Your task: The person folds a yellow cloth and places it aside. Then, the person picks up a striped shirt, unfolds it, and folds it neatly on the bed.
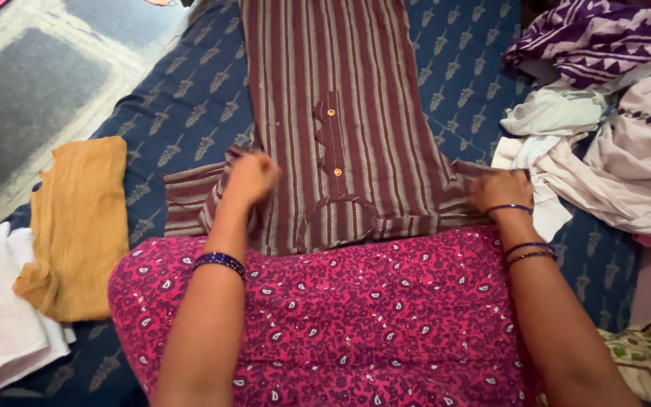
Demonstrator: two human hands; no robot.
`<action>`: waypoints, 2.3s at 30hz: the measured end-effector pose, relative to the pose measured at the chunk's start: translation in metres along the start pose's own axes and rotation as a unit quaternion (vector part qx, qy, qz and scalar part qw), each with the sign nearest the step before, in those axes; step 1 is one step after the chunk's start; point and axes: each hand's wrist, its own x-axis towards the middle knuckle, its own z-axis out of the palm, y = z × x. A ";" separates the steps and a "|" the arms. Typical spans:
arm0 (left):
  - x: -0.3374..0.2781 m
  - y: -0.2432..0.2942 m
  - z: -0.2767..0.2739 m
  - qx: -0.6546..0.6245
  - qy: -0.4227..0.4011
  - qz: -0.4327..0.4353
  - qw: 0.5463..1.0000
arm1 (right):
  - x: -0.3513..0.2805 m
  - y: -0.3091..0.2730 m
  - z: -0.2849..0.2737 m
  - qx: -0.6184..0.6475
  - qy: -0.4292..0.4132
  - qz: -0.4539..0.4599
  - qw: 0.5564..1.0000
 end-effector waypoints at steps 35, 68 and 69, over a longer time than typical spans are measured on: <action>-0.021 -0.025 -0.039 0.446 0.147 -0.189 0.863 | 0.038 -0.035 0.020 0.073 0.073 0.109 0.989; 0.015 0.010 0.032 0.237 -0.309 -0.209 0.897 | 0.130 -0.213 0.038 0.113 0.153 -0.028 0.981; 0.017 0.013 0.031 0.238 -0.306 -0.210 0.897 | 0.125 -0.236 0.041 0.099 0.146 -0.036 0.984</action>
